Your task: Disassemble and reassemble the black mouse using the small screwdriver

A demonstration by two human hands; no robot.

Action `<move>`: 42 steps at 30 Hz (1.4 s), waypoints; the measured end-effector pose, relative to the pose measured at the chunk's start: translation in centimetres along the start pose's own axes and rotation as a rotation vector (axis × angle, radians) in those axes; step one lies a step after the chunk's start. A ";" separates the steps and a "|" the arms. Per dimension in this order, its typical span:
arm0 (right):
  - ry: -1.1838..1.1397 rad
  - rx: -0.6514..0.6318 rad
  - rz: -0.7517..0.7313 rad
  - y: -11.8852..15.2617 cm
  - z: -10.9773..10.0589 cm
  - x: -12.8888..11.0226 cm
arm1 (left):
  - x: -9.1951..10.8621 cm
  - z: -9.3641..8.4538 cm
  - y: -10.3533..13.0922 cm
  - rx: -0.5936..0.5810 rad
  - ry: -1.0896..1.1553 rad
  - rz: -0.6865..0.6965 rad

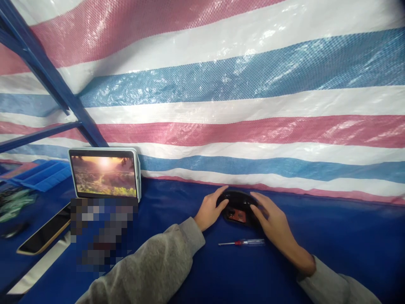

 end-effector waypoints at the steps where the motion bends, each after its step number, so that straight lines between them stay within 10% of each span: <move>1: 0.006 0.007 -0.017 0.0 0.0 -0.1 | 0.0 0.0 0.0 0.001 0.000 0.002; 30: 0.078 0.014 -0.073 0.0 0.4 -0.2 | 2.9 0.9 1.0 -0.029 -0.309 0.323; 42: 0.055 0.052 -0.229 1.5 -0.3 -4.7 | 4.4 -0.4 1.4 0.146 -0.213 0.475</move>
Point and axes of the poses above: each hand's wrist, its own y-axis away from the middle knuckle, its own z-axis out of the palm, x = y × z, the point moved 7 cm from there along -y, towards the middle knuckle, and after that the axes turned 4 degrees about z, right-handed, at the moved point
